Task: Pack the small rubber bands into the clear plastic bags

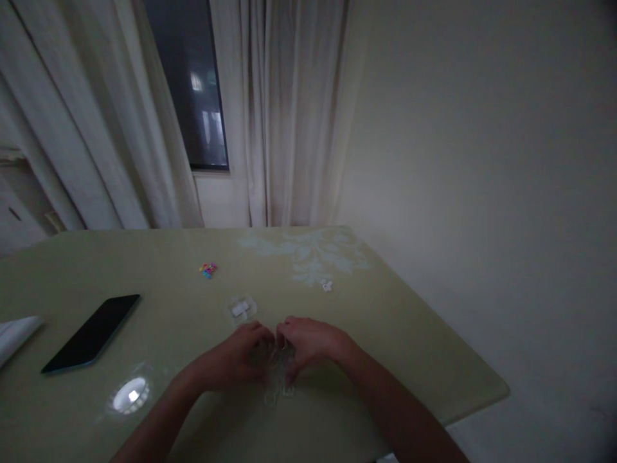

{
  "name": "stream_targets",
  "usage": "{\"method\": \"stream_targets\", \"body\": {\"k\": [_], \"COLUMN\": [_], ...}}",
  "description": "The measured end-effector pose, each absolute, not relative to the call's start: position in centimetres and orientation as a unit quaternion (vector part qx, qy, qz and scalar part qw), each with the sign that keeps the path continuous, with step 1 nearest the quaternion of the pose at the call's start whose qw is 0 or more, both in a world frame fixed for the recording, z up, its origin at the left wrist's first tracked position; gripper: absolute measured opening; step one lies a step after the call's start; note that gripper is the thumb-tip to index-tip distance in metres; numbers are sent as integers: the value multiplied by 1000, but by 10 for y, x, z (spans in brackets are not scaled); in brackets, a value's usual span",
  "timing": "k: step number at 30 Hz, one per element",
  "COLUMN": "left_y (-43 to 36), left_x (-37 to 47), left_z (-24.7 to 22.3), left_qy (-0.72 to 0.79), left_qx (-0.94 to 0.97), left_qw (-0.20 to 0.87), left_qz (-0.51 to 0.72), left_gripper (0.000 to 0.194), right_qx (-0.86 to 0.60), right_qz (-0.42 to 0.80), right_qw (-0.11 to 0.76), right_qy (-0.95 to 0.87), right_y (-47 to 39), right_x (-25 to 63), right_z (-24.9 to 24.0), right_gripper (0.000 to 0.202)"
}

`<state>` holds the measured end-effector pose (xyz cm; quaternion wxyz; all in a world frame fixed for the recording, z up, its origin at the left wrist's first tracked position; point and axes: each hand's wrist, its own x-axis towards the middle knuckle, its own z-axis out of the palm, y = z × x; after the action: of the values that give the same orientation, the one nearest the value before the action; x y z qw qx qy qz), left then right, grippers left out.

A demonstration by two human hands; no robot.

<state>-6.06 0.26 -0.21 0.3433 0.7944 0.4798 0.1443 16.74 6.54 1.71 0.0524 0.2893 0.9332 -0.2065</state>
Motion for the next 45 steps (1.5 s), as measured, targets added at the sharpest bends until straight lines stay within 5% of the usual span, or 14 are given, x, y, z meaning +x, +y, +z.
{"method": "stream_targets", "body": {"k": [2,4,8,11,17,20,22,25,27,30,33,35,38,45], "left_y": [-2,-3,4,13,13,4,-1,-1,1,5,7,7,10,12], "left_x": [-64,-62,-49,-47,-78,-76,-63,-41,-36,-47,-65,-71,-68,-55], "left_z": [-1,-3,-13,-18,-11,-6,-4,-4,-6,-9,-9,-10,-12,-8], "left_qy": [468,475,514,529,498,482,475,484,489,492,513,523,503,515], "left_qx": [806,805,782,770,775,803,809,801,793,792,800,802,802,764], "left_qw": [343,336,310,286,346,330,327,323,325,315,275,260,293,342], "left_qz": [117,116,165,216,177,118,115,143,161,175,148,121,133,184], "left_gripper": [75,79,22,12,33,78,90,56,31,28,78,103,88,27], "right_qx": [297,301,331,320,370,412,394,310,268,272,259,250,262,302], "right_qz": [-194,-192,-209,-249,-274,-242,-253,-292,-323,-355,-334,-318,-297,-241], "right_qw": [53,44,-36,-109,-183,-136,-122,-121,-103,-64,-9,1,-39,-118], "right_qy": [934,933,919,908,869,868,875,897,902,892,906,915,917,915], "right_y": [60,56,52,56,82,89,88,82,80,80,80,78,72,67], "right_x": [158,152,154,162,194,199,194,183,183,195,206,204,189,169], "right_z": [15,12,4,0,9,3,-4,-8,-3,8,13,8,-5,-12], "right_gripper": [43,26,12,15,29,63,51,18,15,41,93,102,87,12]}}
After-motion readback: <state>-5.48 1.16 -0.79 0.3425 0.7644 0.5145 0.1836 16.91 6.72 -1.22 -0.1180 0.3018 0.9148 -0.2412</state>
